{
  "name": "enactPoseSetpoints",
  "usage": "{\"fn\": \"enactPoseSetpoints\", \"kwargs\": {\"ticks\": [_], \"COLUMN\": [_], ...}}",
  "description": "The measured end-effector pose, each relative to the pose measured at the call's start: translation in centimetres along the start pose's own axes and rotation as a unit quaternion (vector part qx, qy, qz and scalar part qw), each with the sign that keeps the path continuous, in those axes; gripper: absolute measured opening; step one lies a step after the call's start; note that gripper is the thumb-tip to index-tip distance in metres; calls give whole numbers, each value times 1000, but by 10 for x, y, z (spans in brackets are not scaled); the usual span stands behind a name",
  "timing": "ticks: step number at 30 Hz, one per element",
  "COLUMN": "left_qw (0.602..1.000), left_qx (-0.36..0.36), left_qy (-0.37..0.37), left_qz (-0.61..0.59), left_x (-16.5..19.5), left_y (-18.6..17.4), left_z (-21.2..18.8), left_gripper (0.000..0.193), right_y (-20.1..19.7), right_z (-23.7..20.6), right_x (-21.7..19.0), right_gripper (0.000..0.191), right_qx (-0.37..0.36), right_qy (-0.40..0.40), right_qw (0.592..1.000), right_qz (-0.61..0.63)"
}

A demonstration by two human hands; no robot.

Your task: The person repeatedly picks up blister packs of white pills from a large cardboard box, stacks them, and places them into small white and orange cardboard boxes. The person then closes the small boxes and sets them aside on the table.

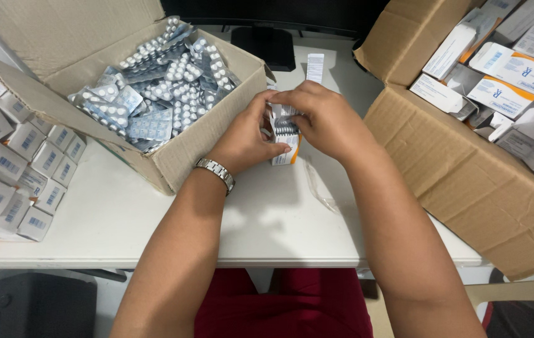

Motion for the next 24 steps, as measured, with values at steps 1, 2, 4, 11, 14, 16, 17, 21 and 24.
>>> {"fn": "enactPoseSetpoints", "kwargs": {"ticks": [1, 2, 4, 11, 14, 16, 17, 21, 24], "left_qw": [1000, 1000, 999, 999, 999, 999, 999, 998, 998], "left_qx": [0, 0, -10, -5, 6, -2, -5, -8, -9], "left_qy": [6, 12, 31, 49, 25, 44, 54, 56, 60], "left_qz": [-8, -15, -38, -23, 19, 3, -5, -20, -21], "left_x": [-1, -1, -1, 0, -1, 1, 2, 1, 1], "left_y": [0, 0, 2, 2, 0, 0, 0, 1, 2], "left_z": [0, 0, 1, 1, 0, -1, -1, 0, 0], "left_gripper": [99, 99, 96, 98, 97, 94, 93, 93, 92], "right_y": [-1, -2, -5, -10, -5, -7, -8, -6, -8], "right_z": [0, 0, 0, -1, -1, 0, 0, 1, 1], "right_x": [0, -1, 0, -3, 2, -1, -3, 0, -3], "right_gripper": [48, 50, 46, 36, 42, 41, 40, 40, 42], "right_qx": [3, 5, 23, 52, 7, 11, 13, -12, -28], "right_qy": [-14, -28, -27, -44, 51, 3, -21, 18, 32], "right_qw": [1000, 1000, 999, 996, 995, 996, 996, 997, 998], "right_qz": [5, 10, 34, 57, 89, 86, 84, 77, 42]}}
Point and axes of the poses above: each hand's wrist, its own z-axis towards the middle knuckle, its own y-axis out of the palm, x = y × z, the point moved 4 cm from there along z, towards the middle knuckle, and after that the axes turned 5 degrees about -x, right-handed, at the moved point
